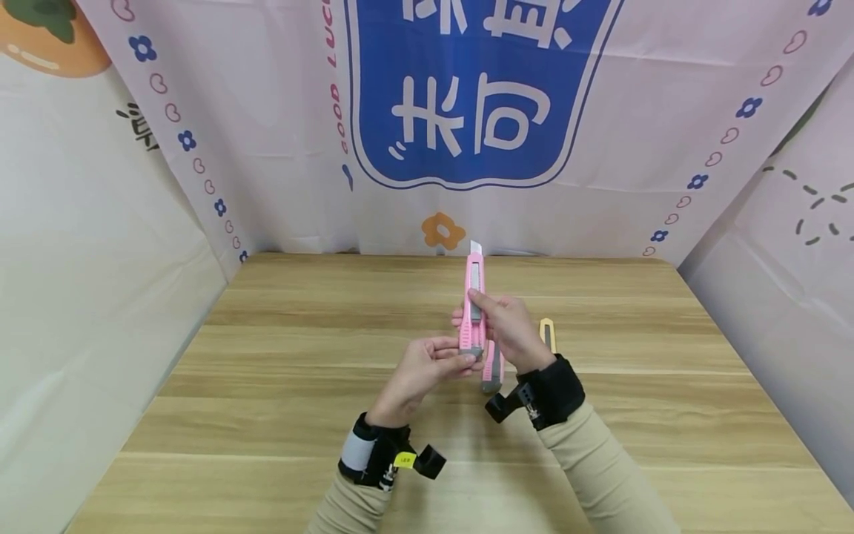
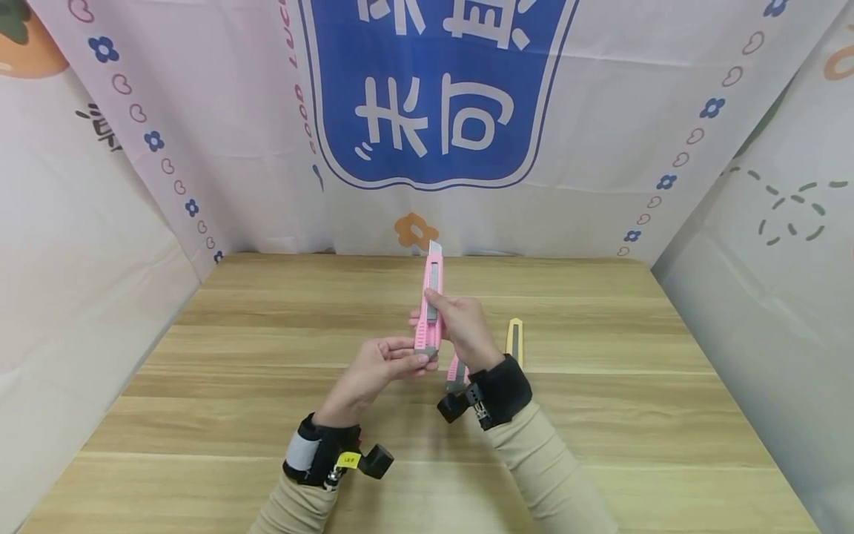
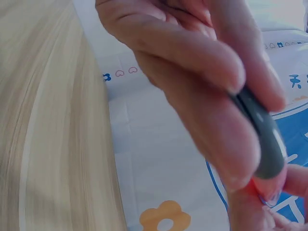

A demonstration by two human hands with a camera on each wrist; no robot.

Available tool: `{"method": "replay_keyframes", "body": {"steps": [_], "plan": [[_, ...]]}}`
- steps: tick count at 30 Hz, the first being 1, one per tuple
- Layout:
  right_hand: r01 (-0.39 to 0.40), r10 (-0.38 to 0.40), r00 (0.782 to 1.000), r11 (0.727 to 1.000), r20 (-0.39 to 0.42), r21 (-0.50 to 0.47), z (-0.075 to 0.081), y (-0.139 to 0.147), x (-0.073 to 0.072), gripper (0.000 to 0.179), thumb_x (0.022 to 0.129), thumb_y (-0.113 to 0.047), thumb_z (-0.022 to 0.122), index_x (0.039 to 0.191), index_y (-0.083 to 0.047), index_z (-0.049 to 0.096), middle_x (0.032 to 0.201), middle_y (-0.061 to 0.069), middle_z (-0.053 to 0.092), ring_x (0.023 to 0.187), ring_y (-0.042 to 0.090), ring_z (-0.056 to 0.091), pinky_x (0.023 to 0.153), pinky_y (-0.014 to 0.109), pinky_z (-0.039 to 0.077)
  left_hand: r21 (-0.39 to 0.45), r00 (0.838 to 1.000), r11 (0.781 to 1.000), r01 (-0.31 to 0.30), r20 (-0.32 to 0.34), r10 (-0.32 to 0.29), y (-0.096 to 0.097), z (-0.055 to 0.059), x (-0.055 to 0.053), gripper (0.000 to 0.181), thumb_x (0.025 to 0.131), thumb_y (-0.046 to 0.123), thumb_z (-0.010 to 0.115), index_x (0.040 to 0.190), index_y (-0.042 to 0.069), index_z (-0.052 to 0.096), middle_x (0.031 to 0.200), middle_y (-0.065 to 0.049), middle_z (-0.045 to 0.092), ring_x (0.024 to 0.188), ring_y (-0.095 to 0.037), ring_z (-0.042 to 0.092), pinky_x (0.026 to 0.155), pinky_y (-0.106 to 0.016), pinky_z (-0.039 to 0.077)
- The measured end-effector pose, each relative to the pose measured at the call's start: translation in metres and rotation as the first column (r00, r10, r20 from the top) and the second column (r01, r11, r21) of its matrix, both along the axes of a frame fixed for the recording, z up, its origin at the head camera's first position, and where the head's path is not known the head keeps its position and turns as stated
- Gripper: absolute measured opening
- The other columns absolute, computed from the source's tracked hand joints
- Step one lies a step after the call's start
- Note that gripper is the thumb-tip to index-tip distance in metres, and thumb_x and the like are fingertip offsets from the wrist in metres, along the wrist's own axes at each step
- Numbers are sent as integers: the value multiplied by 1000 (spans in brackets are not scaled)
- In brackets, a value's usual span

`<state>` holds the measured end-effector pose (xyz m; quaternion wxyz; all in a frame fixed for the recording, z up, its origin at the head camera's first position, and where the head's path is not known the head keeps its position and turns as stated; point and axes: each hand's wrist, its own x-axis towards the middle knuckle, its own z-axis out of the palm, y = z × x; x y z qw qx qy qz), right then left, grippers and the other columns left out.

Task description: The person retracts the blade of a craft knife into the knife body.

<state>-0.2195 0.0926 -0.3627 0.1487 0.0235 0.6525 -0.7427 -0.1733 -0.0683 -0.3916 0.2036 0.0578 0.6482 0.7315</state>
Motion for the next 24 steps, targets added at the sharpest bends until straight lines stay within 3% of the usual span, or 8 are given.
{"method": "replay_keyframes", "body": {"steps": [5, 14, 24], "plan": [[10, -11, 999, 999, 37, 54, 0, -3, 0, 48, 99, -35, 52, 128, 3, 56, 86, 2, 77, 74, 8, 73, 73, 24, 62, -19, 999, 999, -44, 1, 44, 0, -1, -1, 33, 88, 4, 67, 119, -5, 62, 109, -19, 72, 91, -17, 74, 88, -34, 60], [0, -1, 1000, 999, 11, 42, -1, -3, 0, 46, 99, -30, 53, 125, 8, 56, 72, -7, 74, 73, 6, 72, 71, 22, 61, 11, 1000, 1000, -26, -3, 26, -2, 0, 0, 33, 88, 0, 65, 120, -7, 61, 109, -19, 73, 86, -12, 74, 92, -37, 58], [-6, 7, 1000, 999, -14, 32, -1, -3, 1, 46, 99, -27, 53, 124, 11, 55, 70, -7, 74, 71, 7, 72, 70, 21, 61, 26, 1000, 1000, -14, 5, 14, -3, 1, 0, 33, 88, 0, 65, 120, -7, 60, 107, -17, 74, 86, -13, 75, 89, -34, 60]]}}
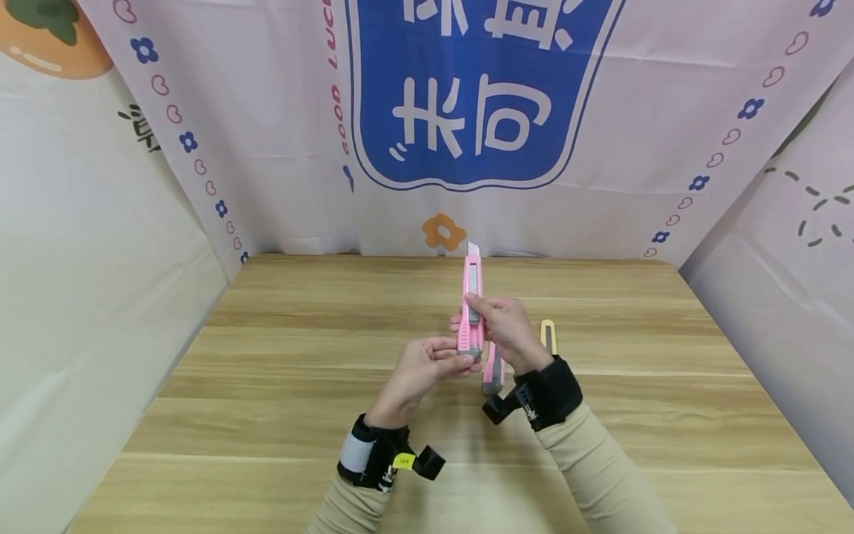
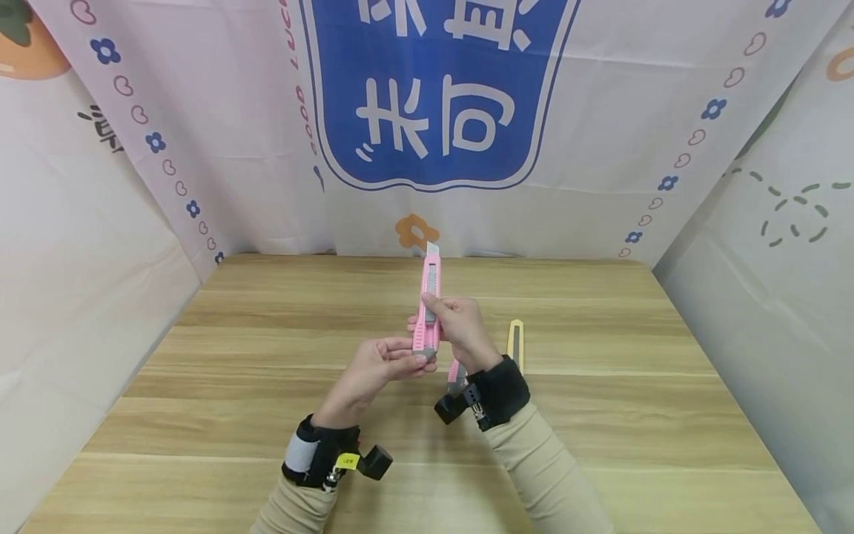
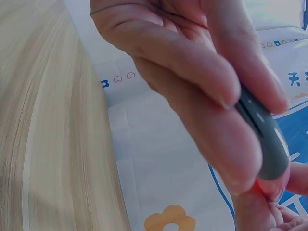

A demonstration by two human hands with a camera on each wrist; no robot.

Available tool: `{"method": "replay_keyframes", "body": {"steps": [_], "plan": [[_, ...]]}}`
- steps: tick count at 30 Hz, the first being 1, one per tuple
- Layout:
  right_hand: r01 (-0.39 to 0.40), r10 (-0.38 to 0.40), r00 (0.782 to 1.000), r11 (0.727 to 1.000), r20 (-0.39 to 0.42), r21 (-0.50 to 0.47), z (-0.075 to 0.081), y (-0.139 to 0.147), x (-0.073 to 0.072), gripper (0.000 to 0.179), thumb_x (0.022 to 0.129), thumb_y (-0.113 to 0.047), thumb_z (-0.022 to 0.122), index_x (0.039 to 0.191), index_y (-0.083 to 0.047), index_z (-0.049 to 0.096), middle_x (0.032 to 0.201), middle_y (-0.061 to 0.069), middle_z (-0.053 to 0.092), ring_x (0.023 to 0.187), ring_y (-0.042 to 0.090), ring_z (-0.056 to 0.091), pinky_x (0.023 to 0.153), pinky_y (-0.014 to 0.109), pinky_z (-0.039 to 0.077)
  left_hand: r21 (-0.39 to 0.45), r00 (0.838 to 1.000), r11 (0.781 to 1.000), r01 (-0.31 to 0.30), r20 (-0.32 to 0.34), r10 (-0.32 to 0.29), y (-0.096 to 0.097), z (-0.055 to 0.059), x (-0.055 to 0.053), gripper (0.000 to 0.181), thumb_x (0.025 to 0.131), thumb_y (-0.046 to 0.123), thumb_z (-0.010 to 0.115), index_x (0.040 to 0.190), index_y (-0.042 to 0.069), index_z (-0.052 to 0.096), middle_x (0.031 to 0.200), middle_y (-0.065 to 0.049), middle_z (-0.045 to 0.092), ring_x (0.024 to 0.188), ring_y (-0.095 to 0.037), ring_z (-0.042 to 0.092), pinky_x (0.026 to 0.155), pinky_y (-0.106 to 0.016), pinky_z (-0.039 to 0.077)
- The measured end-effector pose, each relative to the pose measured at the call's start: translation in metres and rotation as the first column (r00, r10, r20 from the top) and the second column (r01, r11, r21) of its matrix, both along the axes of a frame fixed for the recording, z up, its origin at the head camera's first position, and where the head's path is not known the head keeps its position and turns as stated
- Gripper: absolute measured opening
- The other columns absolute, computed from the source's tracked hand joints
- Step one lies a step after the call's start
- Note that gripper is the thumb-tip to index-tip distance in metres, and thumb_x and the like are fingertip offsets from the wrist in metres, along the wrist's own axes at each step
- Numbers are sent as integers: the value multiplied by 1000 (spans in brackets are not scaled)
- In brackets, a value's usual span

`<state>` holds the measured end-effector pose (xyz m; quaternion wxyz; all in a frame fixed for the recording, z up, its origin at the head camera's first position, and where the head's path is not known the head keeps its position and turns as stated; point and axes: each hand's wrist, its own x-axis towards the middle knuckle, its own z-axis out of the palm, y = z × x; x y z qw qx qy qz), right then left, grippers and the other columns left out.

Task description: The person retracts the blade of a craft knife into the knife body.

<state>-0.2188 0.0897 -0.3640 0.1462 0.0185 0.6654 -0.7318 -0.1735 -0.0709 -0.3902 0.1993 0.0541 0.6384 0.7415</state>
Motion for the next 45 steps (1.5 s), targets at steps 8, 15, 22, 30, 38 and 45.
{"method": "replay_keyframes", "body": {"steps": [8, 15, 22, 30, 38, 45], "plan": [[-8, 8, 1000, 1000, -13, -20, -2, -1, 2, 43, 100, -23, 52, 126, 11, 54, 73, -6, 75, 73, 7, 73, 70, 22, 61, 10, 1000, 1000, 10, 8, -10, -2, 0, 0, 33, 89, 1, 64, 121, -7, 60, 107, -17, 73, 84, -10, 74, 91, -36, 59], [-6, 6, 1000, 1000, -16, -20, -2, -1, 3, 41, 100, -22, 52, 126, 10, 55, 72, -6, 75, 72, 6, 72, 70, 21, 61, -4, 1000, 1000, 2, 3, -2, -2, 0, 0, 32, 89, 2, 64, 120, -5, 61, 106, -15, 74, 85, -10, 74, 100, -48, 52], [-12, 12, 1000, 1000, -20, -18, -5, -1, 1, 43, 99, -24, 54, 125, 11, 56, 71, -7, 74, 73, 6, 72, 72, 21, 61, 2, 1000, 1000, 8, 5, -8, -2, 0, 0, 32, 90, 1, 63, 120, -6, 61, 107, -16, 74, 85, -10, 74, 101, -49, 51], [-24, 23, 999, 999, -23, -24, -5, -1, 0, 43, 100, -23, 53, 125, 13, 55, 71, -7, 74, 72, 6, 72, 71, 21, 61, 9, 1000, 1000, 10, -2, -10, -2, 0, 0, 31, 90, -1, 62, 120, -8, 60, 107, -18, 73, 84, -10, 74, 90, -35, 59], [-39, 38, 999, 999, -34, -38, -5, 0, 2, 42, 100, -19, 52, 128, 12, 52, 72, -8, 74, 73, 6, 72, 71, 20, 61, 5, 1000, 1000, 17, -14, -17, -3, 0, 0, 32, 91, 0, 61, 122, -7, 59, 110, -19, 72, 85, -10, 74, 95, -40, 56], [-39, 37, 998, 998, -42, -41, -6, -1, 2, 42, 100, -18, 51, 129, 12, 51, 72, -9, 74, 73, 5, 72, 70, 19, 60, 5, 1000, 1000, 15, -18, -14, -4, 0, 0, 32, 91, 2, 62, 121, -8, 60, 106, -16, 74, 85, -9, 74, 88, -31, 60]]}}
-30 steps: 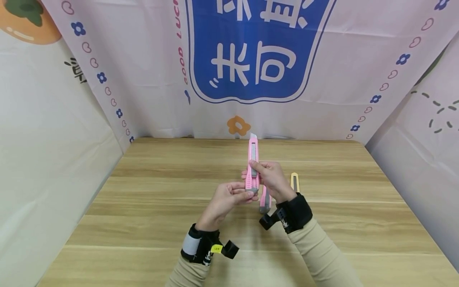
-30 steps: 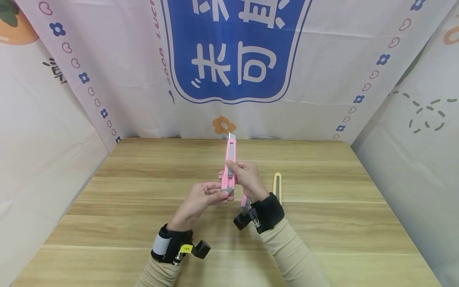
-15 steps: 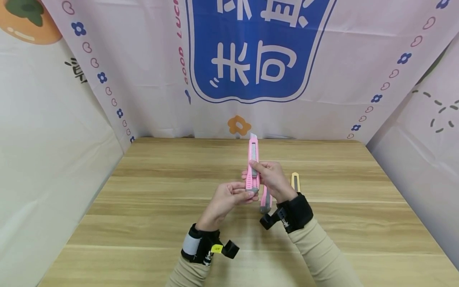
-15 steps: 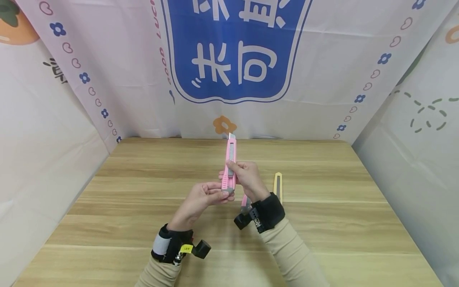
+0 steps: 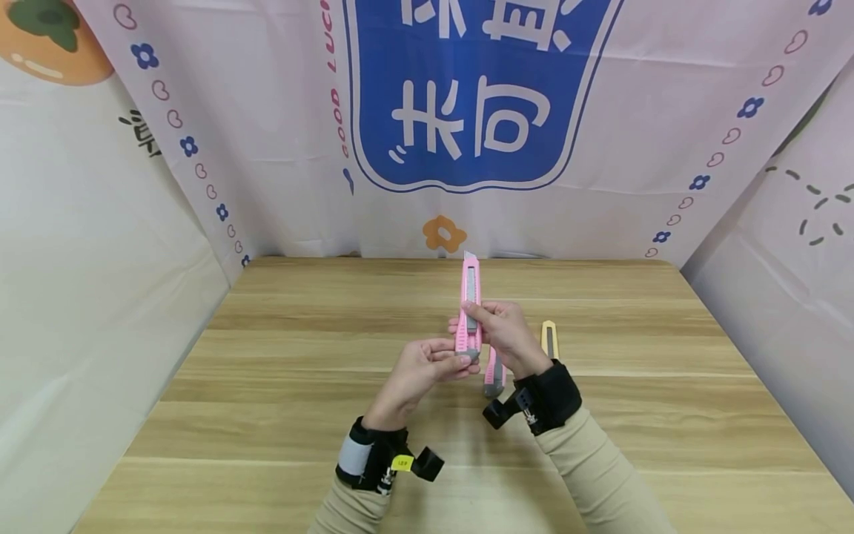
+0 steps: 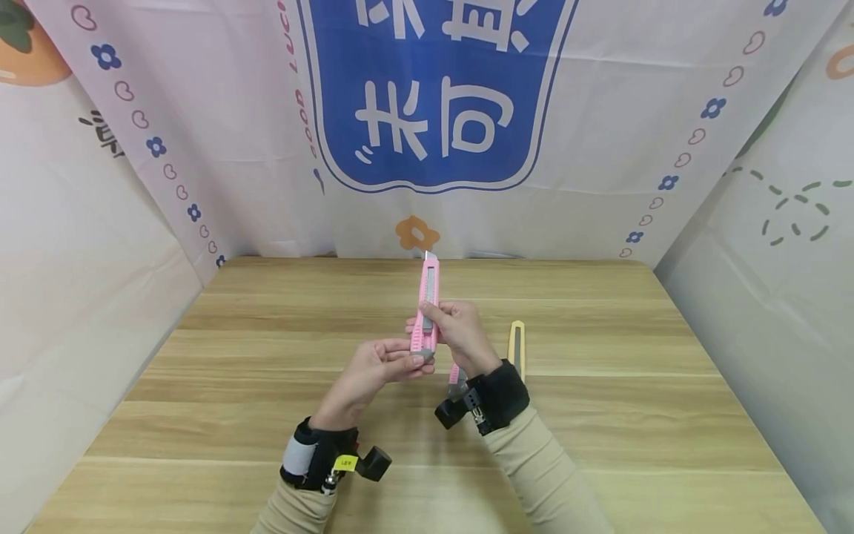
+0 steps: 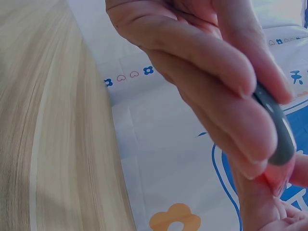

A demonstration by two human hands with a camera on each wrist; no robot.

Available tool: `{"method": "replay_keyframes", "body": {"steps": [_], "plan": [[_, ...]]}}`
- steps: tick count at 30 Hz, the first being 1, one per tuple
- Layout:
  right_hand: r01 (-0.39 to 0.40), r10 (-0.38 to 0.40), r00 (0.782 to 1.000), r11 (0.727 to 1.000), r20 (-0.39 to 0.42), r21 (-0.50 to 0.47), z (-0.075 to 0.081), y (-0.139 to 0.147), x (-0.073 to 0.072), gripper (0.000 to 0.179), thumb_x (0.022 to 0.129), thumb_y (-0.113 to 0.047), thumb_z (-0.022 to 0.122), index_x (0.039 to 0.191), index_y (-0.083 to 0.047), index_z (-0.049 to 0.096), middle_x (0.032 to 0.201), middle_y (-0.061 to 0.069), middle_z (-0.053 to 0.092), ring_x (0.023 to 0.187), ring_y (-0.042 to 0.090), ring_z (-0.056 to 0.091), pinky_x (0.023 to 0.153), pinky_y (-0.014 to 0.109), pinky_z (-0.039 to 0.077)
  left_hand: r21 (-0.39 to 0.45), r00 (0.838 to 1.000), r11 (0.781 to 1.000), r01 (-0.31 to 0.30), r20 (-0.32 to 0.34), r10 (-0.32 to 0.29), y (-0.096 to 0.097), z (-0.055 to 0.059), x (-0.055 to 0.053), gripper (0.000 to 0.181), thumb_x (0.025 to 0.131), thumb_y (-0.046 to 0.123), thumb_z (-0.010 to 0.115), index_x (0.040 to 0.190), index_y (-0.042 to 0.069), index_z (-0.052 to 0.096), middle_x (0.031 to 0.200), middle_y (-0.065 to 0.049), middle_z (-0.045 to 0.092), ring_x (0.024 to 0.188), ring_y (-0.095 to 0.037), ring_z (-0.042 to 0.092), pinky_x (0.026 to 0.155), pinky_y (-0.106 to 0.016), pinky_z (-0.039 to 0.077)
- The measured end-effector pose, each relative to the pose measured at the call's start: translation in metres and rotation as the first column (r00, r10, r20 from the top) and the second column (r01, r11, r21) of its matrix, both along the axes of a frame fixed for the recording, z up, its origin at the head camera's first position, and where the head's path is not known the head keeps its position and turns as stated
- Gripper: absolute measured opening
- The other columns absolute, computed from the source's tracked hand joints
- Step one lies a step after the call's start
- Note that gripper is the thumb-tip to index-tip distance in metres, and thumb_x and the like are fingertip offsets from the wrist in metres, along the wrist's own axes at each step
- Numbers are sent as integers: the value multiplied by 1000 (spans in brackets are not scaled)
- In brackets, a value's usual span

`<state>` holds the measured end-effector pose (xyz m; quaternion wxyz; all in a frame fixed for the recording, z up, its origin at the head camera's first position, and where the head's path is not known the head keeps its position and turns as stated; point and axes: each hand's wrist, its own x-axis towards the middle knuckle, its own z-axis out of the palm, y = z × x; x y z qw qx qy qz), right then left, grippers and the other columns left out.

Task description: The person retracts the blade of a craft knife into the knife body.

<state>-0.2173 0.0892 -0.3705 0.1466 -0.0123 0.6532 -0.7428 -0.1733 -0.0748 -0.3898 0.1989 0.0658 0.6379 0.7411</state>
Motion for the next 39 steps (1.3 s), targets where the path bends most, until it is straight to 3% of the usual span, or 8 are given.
{"method": "replay_keyframes", "body": {"steps": [13, 26, 39], "plan": [[1, -1, 1000, 1000, -7, 8, 0, 0, 0, 42, 100, -19, 52, 129, 13, 51, 72, -9, 74, 73, 5, 72, 70, 19, 60, -7, 1000, 1000, 8, -4, -8, 0, 0, 0, 34, 91, 3, 62, 123, -8, 58, 108, -19, 73, 85, -9, 74, 87, -29, 60], [-27, 27, 1000, 1000, -4, 5, 2, 1, 0, 41, 100, -15, 51, 127, 16, 51, 72, -8, 74, 73, 6, 72, 72, 20, 61, -2, 1000, 1000, 23, -2, -23, 0, 1, 1, 36, 91, 1, 61, 126, -8, 56, 114, -22, 70, 86, -9, 74, 99, -44, 52], [-17, 17, 1000, 1000, -17, -19, -2, -1, 3, 40, 100, -16, 51, 130, 10, 51, 78, -8, 75, 78, 5, 72, 75, 21, 60, -1, 1000, 1000, -6, 5, 6, -1, 2, 0, 35, 91, -1, 61, 124, -9, 56, 110, -20, 72, 84, -9, 73, 86, -27, 60]]}}
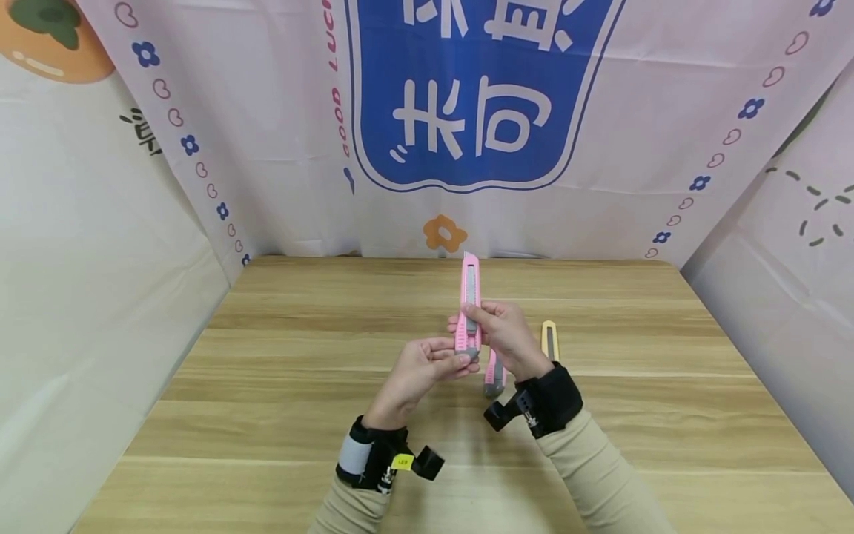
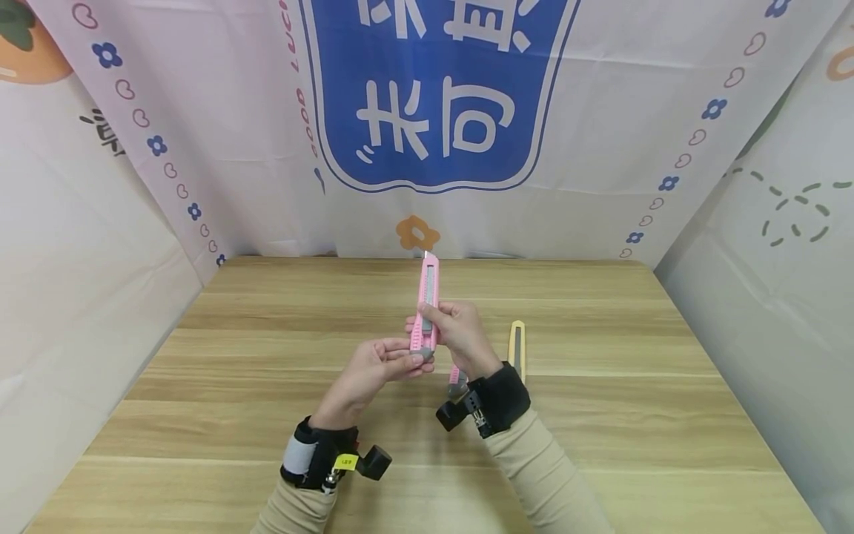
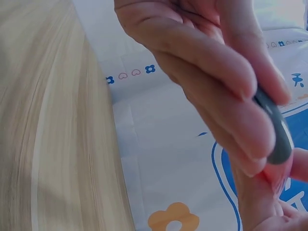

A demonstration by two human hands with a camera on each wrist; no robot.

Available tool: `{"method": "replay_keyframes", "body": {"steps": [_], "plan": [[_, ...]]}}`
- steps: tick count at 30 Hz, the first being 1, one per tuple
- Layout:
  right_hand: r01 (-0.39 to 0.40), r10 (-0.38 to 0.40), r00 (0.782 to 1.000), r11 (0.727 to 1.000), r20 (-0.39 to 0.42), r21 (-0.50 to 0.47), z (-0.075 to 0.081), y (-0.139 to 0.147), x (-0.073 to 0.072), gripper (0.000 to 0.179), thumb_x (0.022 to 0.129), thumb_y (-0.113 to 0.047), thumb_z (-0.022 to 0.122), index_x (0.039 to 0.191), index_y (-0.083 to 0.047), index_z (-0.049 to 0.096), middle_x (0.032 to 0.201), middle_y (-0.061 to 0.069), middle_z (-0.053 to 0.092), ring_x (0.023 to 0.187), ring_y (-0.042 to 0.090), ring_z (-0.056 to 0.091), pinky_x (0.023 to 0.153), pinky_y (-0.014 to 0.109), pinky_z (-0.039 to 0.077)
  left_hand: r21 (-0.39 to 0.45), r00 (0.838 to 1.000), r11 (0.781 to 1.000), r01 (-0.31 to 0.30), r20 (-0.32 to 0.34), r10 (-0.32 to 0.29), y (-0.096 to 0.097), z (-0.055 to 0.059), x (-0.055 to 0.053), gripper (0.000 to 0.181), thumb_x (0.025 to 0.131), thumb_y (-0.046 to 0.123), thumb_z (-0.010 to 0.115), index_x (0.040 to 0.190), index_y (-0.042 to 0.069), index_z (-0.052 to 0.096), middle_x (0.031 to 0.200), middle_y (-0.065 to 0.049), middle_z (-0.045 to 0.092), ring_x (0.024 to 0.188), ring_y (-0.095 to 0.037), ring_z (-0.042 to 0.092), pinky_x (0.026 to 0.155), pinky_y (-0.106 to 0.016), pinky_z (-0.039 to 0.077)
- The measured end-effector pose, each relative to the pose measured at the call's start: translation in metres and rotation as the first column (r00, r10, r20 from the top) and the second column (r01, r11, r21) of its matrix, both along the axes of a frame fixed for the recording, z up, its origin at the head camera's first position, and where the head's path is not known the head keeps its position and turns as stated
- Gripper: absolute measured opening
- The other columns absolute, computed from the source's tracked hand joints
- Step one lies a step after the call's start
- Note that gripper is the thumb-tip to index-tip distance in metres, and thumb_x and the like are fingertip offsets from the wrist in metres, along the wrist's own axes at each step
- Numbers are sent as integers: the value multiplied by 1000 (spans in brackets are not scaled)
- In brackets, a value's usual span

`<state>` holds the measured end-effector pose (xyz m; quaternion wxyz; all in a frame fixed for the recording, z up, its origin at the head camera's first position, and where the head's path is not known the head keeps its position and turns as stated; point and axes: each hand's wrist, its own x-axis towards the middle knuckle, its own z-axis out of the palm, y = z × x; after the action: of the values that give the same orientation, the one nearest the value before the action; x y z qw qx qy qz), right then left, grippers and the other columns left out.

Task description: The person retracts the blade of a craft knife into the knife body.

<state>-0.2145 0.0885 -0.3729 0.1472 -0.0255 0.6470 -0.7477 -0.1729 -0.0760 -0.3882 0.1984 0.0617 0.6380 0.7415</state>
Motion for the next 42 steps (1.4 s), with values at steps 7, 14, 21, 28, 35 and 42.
{"method": "replay_keyframes", "body": {"steps": [7, 14, 21, 28, 35, 42], "plan": [[15, -15, 1000, 1000, 27, -14, -1, -3, 0, 43, 101, -23, 50, 132, 8, 52, 85, -3, 77, 80, 5, 72, 77, 21, 60, -4, 1000, 1000, -19, -19, 19, 0, 0, 0, 32, 91, -1, 60, 122, -10, 57, 107, -19, 73, 82, -8, 73, 84, -27, 60], [28, -28, 999, 1000, 36, 12, 1, -5, 1, 47, 101, -30, 49, 130, 7, 54, 80, -6, 76, 79, 5, 72, 77, 21, 60, -31, 999, 999, -34, -16, 33, 0, -1, 0, 32, 91, 0, 61, 121, -8, 59, 110, -22, 71, 86, -11, 74, 85, -29, 60], [62, -63, 997, 998, 39, 23, 1, -7, 1, 50, 101, -34, 50, 122, 11, 57, 75, -6, 75, 76, 7, 72, 73, 21, 61, -55, 999, 998, -38, 7, 39, 2, -3, -2, 33, 90, 1, 64, 121, -7, 60, 112, -22, 71, 86, -12, 74, 89, -34, 59], [73, -74, 996, 997, 42, 31, -1, -8, 0, 41, 99, -30, 55, 110, 9, 61, 72, -6, 74, 73, 7, 72, 72, 23, 61, -55, 999, 997, -45, 1, 45, 2, -2, -1, 32, 89, 0, 63, 120, -8, 60, 110, -23, 71, 83, -11, 74, 88, -33, 60], [56, -56, 998, 998, 18, 22, 1, -7, 0, 40, 98, -28, 56, 108, 10, 62, 71, -6, 74, 72, 8, 73, 72, 23, 61, -47, 999, 998, -39, 5, 39, 2, -1, 0, 32, 89, 1, 64, 120, -7, 61, 110, -21, 72, 84, -11, 74, 84, -29, 61], [33, -33, 999, 999, -1, 1, 1, -6, 1, 38, 97, -28, 57, 107, 7, 63, 73, -6, 75, 73, 8, 73, 74, 24, 61, -37, 999, 999, -35, -3, 35, 1, -1, 0, 33, 90, 2, 63, 121, -8, 59, 110, -22, 72, 84, -10, 74, 87, -32, 60]]}}
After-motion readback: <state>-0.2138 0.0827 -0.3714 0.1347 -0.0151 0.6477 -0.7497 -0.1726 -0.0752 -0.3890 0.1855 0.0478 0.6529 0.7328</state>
